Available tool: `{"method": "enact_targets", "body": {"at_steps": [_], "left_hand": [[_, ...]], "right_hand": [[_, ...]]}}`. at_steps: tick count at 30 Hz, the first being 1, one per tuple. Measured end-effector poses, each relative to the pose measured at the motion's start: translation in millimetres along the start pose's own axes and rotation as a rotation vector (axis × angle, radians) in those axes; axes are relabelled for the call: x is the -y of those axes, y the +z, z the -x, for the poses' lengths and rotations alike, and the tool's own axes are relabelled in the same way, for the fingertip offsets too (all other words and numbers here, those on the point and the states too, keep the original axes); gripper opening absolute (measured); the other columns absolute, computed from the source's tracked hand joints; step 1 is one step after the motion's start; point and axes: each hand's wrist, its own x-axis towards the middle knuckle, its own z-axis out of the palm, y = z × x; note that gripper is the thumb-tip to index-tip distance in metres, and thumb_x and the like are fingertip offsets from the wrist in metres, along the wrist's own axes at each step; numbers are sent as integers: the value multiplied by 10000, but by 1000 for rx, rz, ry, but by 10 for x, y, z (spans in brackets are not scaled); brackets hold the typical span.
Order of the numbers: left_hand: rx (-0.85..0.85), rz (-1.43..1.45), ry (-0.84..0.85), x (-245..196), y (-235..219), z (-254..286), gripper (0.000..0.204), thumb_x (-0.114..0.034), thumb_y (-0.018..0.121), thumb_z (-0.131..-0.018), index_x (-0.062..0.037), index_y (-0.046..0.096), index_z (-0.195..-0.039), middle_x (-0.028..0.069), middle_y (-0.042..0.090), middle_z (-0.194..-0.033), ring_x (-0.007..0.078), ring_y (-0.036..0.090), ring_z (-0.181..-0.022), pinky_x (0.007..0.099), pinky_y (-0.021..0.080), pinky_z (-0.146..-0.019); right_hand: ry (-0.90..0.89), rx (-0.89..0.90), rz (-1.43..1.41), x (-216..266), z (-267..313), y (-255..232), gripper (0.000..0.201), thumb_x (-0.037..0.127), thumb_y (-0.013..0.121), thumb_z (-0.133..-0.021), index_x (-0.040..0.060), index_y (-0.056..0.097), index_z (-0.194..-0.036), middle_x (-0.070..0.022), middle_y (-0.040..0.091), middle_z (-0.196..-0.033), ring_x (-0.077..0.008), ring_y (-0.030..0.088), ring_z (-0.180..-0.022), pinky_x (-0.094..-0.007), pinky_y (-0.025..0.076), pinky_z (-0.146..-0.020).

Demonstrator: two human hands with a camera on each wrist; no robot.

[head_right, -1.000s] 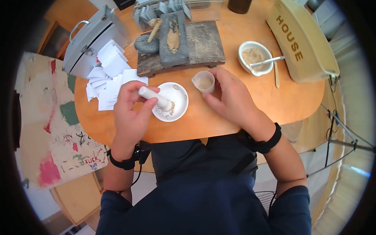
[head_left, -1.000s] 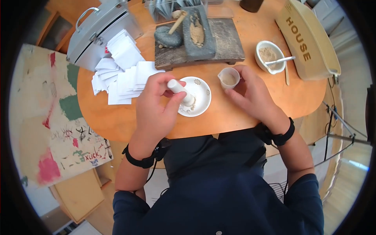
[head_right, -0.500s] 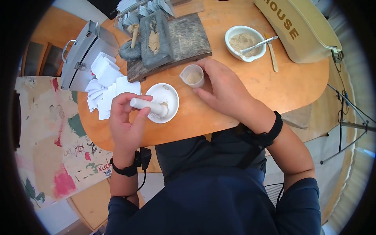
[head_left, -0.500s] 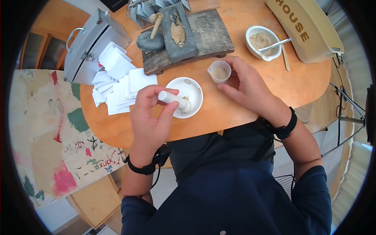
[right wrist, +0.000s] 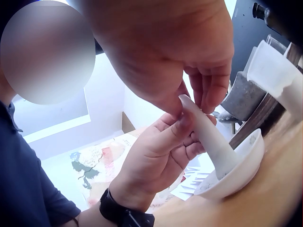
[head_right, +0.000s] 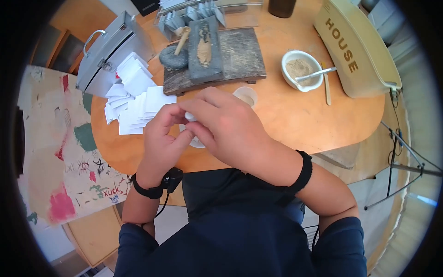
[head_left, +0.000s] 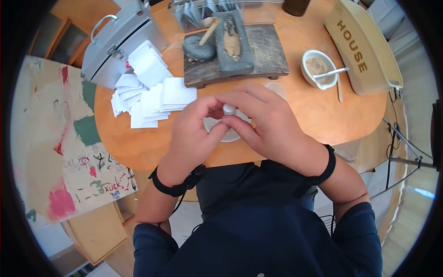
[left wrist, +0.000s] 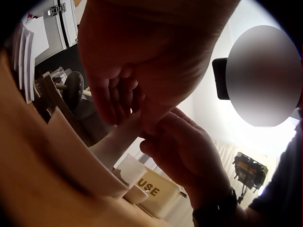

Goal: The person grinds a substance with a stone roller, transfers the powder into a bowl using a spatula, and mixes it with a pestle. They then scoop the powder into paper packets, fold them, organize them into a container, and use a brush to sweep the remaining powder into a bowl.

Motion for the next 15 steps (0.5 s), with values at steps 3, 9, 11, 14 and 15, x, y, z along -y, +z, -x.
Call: {"method": "enact_targets", "body": {"at_steps": [3,9,11,14,15], "left_hand": [[130,9,43,82,-145,6,564,-119,817,-722,-35,565,-1219,136,634,-1113,281,620,-1046,367,500,-894],[417,-117,196,176,-344,-81,861,-182,854,-653,-29,444,-1395,167,484,-1402,361,434,-1325,435,355,-1113],[409,-119,223,254,-354,-86,865,-177,849,-657,-23,435,-1401,168,480,-1407,358,432,-1330,435,359,-1112],[412,-123,262,319,-345,-91,860,-165,840,-665,-15,426,-1404,169,480,-1406,355,436,-1327,434,366,-1106],[412,-127,268,334,-339,-87,851,-159,835,-669,-12,426,-1401,169,484,-1399,355,442,-1319,433,369,-1101]], "right_hand": [[11,43,41,24,0,32,358,41,721,-774,61,641,-1122,-122,638,-927,-316,625,-848,-395,523,-723],[247,75,-45,24,86,64,334,12,731,-790,58,646,-1110,-134,686,-1003,-298,671,-841,-358,545,-703],[110,-67,74,-9,84,82,339,-3,740,-790,44,641,-1111,-132,688,-964,-284,674,-781,-342,547,-676],[68,-28,126,-6,70,96,338,-21,745,-780,23,639,-1097,-134,691,-974,-279,675,-786,-341,548,-679],[65,-17,134,8,61,103,338,-21,745,-780,23,639,-1097,-134,691,-974,-279,675,-786,-341,548,-679]]}}
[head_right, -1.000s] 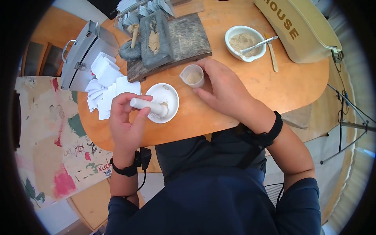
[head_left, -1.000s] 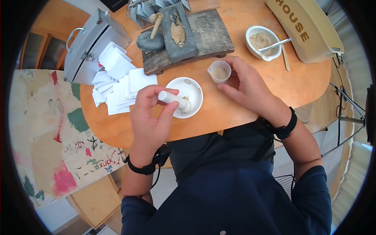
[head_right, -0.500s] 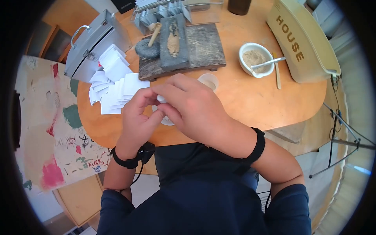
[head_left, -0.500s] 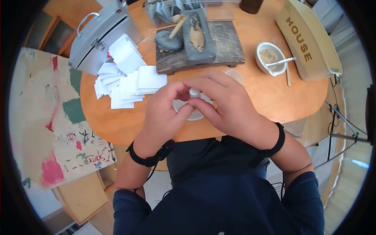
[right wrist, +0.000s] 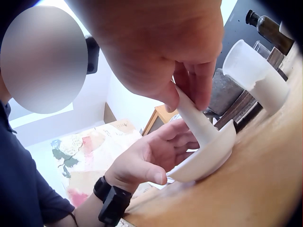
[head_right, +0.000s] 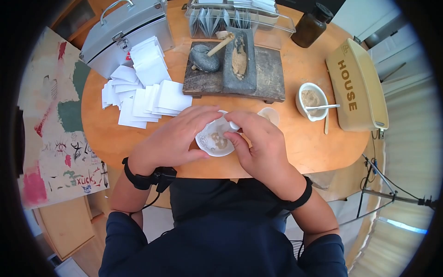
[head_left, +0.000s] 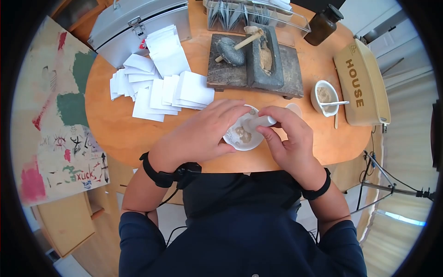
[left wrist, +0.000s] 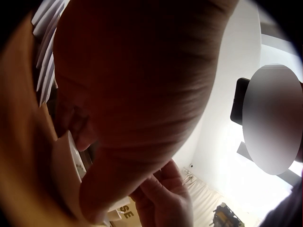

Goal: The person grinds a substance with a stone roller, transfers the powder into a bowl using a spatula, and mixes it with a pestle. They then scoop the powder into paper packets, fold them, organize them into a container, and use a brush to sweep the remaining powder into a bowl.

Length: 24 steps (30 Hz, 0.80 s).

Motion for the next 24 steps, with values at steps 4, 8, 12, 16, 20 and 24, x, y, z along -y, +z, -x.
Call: {"method": "enact_targets", "body": {"at_steps": [4,8,12,16,20,24], "left_hand": [[-70,22,4,15,64,21,828,-140,833,-662,-12,441,-1379,166,496,-1379,354,454,-1302,432,379,-1088],[-69,42,-16,-26,62,-3,779,-111,824,-662,-7,464,-1345,167,508,-1356,357,463,-1286,434,383,-1080],[-9,-8,-25,-93,19,-126,761,-105,819,-658,-1,470,-1326,175,510,-1345,375,467,-1269,443,389,-1070],[-67,-101,29,-266,-120,-238,698,-95,812,-655,5,508,-1276,182,538,-1300,399,489,-1220,451,413,-1031],[-100,-98,57,-361,-153,-238,581,-65,792,-677,-17,552,-1204,164,619,-1144,385,571,-1066,441,467,-916],[-111,-69,31,-465,-93,-287,558,-33,782,-679,-33,570,-1195,141,648,-1062,353,618,-964,426,498,-826]], "right_hand": [[23,3,-31,37,-16,3,318,-32,740,-782,10,633,-1079,-148,689,-997,-281,675,-791,-341,547,-676],[32,-30,-19,34,-7,13,321,-26,747,-779,11,630,-1076,-156,684,-992,-287,674,-787,-342,546,-675],[-5,-26,69,4,73,13,350,1,767,-761,15,619,-1078,-150,666,-966,-308,667,-807,-365,542,-689],[-163,21,96,-49,158,10,282,-17,708,-744,14,610,-1007,-165,655,-1035,-340,652,-890,-394,540,-742],[-199,4,179,15,154,-21,272,44,702,-749,23,616,-1007,-113,623,-1012,-295,635,-884,-364,529,-741],[-191,-34,118,25,101,-32,294,35,735,-724,29,628,-998,-111,611,-959,-289,628,-805,-361,519,-666]]}}
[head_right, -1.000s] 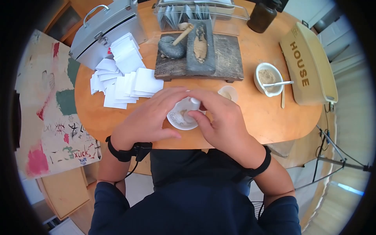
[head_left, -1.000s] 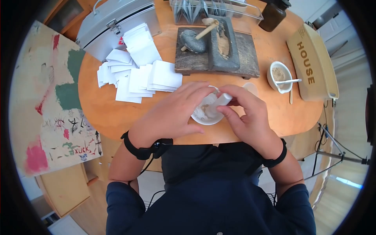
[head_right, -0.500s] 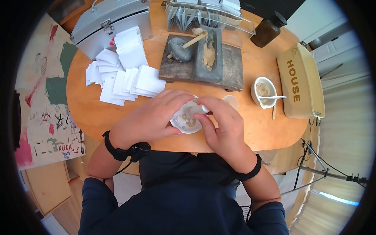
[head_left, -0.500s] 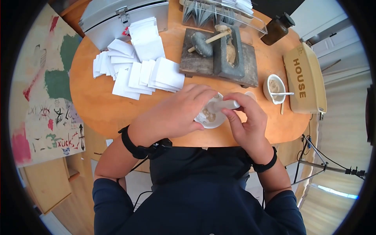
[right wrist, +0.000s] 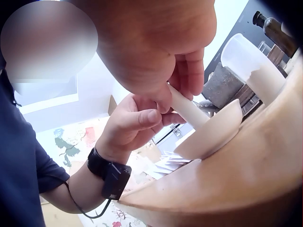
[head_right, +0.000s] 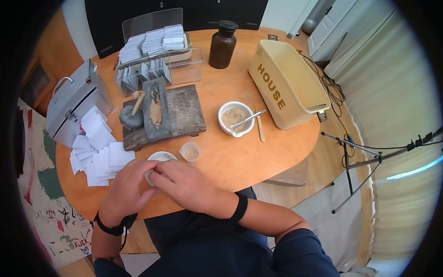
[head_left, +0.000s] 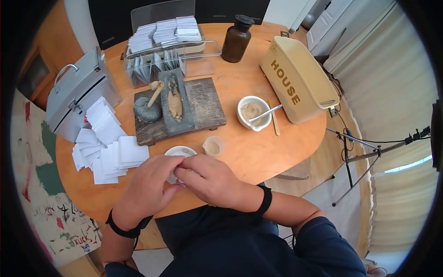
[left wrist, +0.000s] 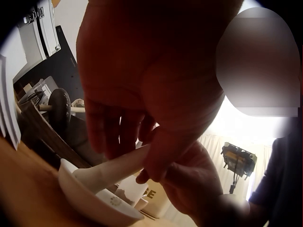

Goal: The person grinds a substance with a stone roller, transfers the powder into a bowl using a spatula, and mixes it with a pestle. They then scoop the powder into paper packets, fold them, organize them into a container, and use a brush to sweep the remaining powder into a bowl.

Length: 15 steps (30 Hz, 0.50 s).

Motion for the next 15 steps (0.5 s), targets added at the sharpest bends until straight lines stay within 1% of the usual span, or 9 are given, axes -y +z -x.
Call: {"method": "enact_targets", "body": {"at_steps": [2,4,5,8,10,11,13,14,15], "left_hand": [[-16,-21,-28,-10,25,-4,560,-23,780,-677,-34,574,-1197,140,651,-1061,349,624,-951,419,505,-813],[-61,-102,-32,0,48,-9,559,-16,775,-680,-36,577,-1202,135,662,-1048,336,637,-915,405,520,-775],[-55,-102,-30,-1,54,-23,559,-16,775,-680,-36,577,-1202,135,662,-1048,336,637,-915,405,520,-775],[-37,-135,-16,1,86,-67,567,-12,769,-683,-44,577,-1216,128,672,-1029,329,646,-882,396,528,-751],[-27,-128,-100,14,118,-77,569,-4,757,-699,-59,575,-1235,131,674,-1007,326,649,-862,392,528,-738],[-26,-125,-97,23,121,-80,569,-4,757,-699,-59,575,-1235,131,674,-1007,326,649,-862,392,528,-738],[-40,-28,-180,51,113,-96,552,-2,746,-718,-71,581,-1240,141,672,-996,332,648,-853,399,528,-735],[-48,-21,-181,66,91,-114,552,-2,746,-718,-71,581,-1240,141,672,-996,332,648,-853,399,528,-735],[-43,-18,-125,83,57,-133,521,-8,746,-725,-70,591,-1218,145,671,-987,337,646,-847,405,527,-730]], "right_hand": [[6,-8,-22,-21,-12,11,317,46,740,-724,18,622,-1017,-115,609,-960,-293,626,-805,-366,516,-663],[19,-42,-65,-54,-28,19,370,69,742,-748,1,594,-1080,-133,612,-965,-311,629,-821,-377,517,-665],[23,-46,-65,-80,-20,23,370,69,742,-748,1,594,-1080,-133,612,-965,-311,629,-821,-377,517,-665],[60,-28,-136,-137,23,24,388,95,734,-794,0,566,-1131,-143,623,-952,-325,630,-809,-388,516,-661],[135,3,-171,-132,-1,-10,409,136,757,-801,8,559,-1136,-140,634,-937,-326,636,-799,-389,520,-657],[137,2,-167,-117,-32,-58,409,136,757,-801,8,559,-1136,-140,634,-937,-326,636,-799,-389,520,-657],[177,25,-130,-70,-125,-249,375,146,785,-780,28,587,-1075,-118,641,-884,-310,648,-766,-374,521,-645],[141,36,-13,-70,-189,-405,339,139,788,-774,42,604,-1041,-105,643,-866,-290,655,-752,-365,525,-640],[103,50,101,-136,-241,-588,304,131,791,-768,56,620,-1007,-93,644,-847,-270,663,-738,-356,528,-636]]}}
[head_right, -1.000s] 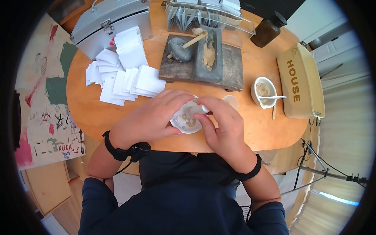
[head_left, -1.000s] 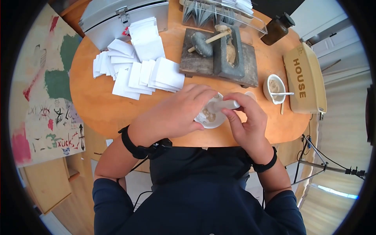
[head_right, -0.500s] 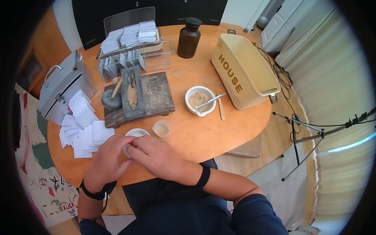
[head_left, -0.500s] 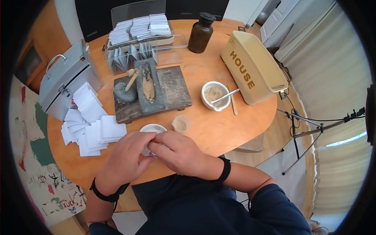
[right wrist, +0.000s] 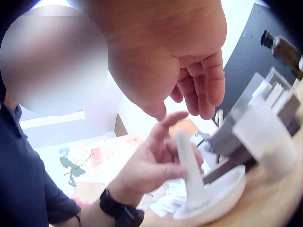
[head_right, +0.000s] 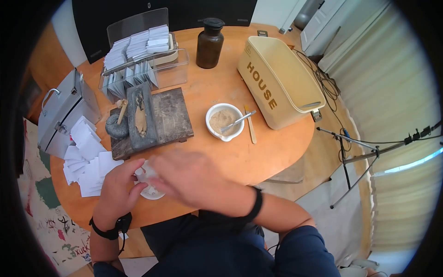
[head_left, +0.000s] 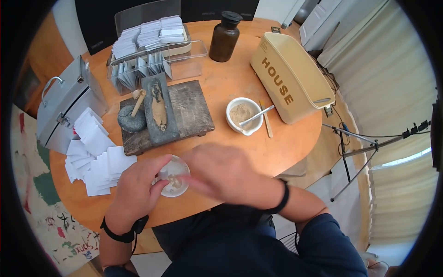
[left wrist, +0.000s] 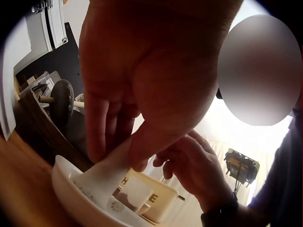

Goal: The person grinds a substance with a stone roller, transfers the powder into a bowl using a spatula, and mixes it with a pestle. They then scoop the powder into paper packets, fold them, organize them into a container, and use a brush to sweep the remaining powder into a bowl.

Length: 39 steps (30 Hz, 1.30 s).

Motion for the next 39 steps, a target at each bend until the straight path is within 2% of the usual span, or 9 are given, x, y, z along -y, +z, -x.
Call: {"method": "enact_targets", "body": {"at_steps": [4,12,15,22,27,31,33,35,39], "left_hand": [[45,52,69,157,-65,14,434,-23,748,-734,-59,615,-1145,153,673,-980,354,642,-829,420,521,-717],[2,102,48,270,-130,43,385,-68,759,-748,-53,625,-1108,157,682,-980,358,650,-842,417,529,-731],[-11,93,48,296,-138,54,375,-76,763,-749,-56,632,-1100,154,682,-971,354,653,-841,414,532,-729],[-31,82,67,249,-157,62,366,-59,765,-738,-55,653,-1086,143,681,-944,322,666,-836,403,546,-697],[-49,102,63,293,-144,69,368,-54,766,-732,-44,651,-1081,143,678,-928,324,665,-831,399,548,-700],[-57,110,58,312,-154,65,365,-53,765,-734,-32,646,-1079,144,677,-929,325,663,-828,400,549,-697],[-53,110,42,292,-174,60,358,-53,764,-737,-30,645,-1074,145,678,-925,326,662,-826,401,548,-695],[-50,108,40,272,-189,51,352,-54,763,-741,-29,644,-1070,146,679,-920,327,662,-823,402,548,-693],[-53,92,52,249,-192,36,340,-69,772,-740,-35,647,-1055,146,680,-912,329,660,-815,403,545,-688]], "right_hand": [[204,144,466,-801,-398,-712,85,169,673,-813,114,679,-878,-85,651,-860,-286,661,-802,-404,531,-679],[77,760,1057,-2219,-1148,-1046,139,143,588,-845,53,693,-849,-114,683,-827,-310,656,-786,-412,522,-723],[310,989,1008,-2217,-1174,-1007,145,154,586,-831,71,705,-834,-103,689,-880,-309,652,-871,-411,524,-772],[138,914,1046,-2352,-1056,-949,145,104,585,-833,66,716,-881,-113,712,-946,-302,674,-921,-390,538,-801],[158,1127,1135,-2615,-1128,-714,119,159,635,-806,47,674,-817,-126,679,-886,-319,655,-894,-427,525,-761],[225,921,1082,-2157,-1288,-976,158,187,657,-800,42,661,-862,-133,677,-874,-329,656,-868,-434,518,-741],[318,595,1047,-1925,-1217,-1236,219,242,687,-805,45,655,-895,-141,669,-853,-331,653,-838,-440,507,-720],[498,568,1127,-1512,-1054,-1386,241,265,681,-815,38,668,-895,-172,679,-881,-355,660,-865,-460,524,-741],[344,375,1100,-1397,-205,-1594,333,293,737,-810,56,606,-1004,-131,653,-894,-335,623,-855,-437,495,-761]]}}
